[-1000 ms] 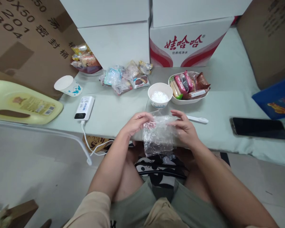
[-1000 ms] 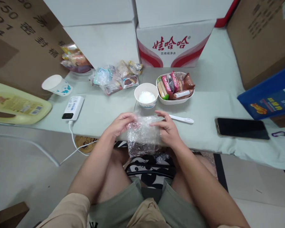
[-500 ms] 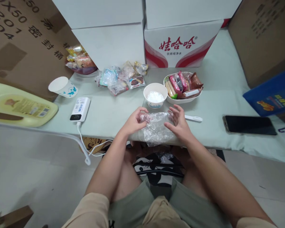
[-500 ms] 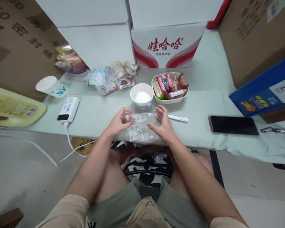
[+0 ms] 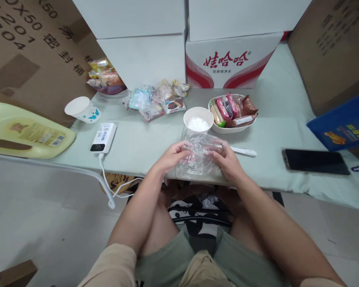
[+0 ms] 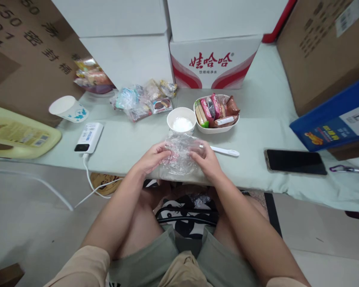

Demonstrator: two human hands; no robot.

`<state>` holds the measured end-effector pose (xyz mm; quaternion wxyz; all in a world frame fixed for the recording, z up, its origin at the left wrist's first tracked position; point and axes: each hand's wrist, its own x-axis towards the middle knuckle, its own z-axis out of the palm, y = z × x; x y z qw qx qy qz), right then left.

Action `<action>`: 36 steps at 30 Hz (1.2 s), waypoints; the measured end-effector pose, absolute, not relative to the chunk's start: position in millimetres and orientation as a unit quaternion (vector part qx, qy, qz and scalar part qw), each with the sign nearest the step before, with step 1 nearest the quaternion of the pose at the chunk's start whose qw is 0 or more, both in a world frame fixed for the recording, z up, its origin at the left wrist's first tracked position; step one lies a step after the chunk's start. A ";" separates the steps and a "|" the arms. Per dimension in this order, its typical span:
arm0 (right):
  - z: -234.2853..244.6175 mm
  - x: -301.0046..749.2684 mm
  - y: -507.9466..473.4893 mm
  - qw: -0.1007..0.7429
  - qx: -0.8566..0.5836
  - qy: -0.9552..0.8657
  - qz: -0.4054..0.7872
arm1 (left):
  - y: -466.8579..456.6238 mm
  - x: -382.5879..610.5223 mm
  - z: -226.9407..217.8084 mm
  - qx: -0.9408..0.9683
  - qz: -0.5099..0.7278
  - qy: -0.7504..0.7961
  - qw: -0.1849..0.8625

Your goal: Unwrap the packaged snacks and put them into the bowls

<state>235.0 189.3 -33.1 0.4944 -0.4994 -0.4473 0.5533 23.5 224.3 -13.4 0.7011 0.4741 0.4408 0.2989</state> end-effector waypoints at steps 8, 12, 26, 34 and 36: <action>-30.7 238.0 186.4 0.462 -0.531 -0.461 0.541 | 222.8 20.7 -13.0 0.484 0.340 0.477 0.650; -33.9 241.5 185.0 0.511 -0.521 -0.440 0.522 | 220.3 16.2 -9.6 0.445 0.315 0.424 0.723; -26.3 248.4 185.9 0.500 -0.380 -0.284 0.724 | 228.1 17.9 -8.5 0.437 0.386 0.415 0.698; -41.5 243.5 187.3 0.483 -0.431 -0.365 0.669 | 225.2 21.2 -13.4 0.552 0.318 0.405 0.656; -43.9 241.7 184.3 0.451 -0.448 -0.447 0.630 | 224.3 22.1 -12.5 0.560 0.327 0.402 0.647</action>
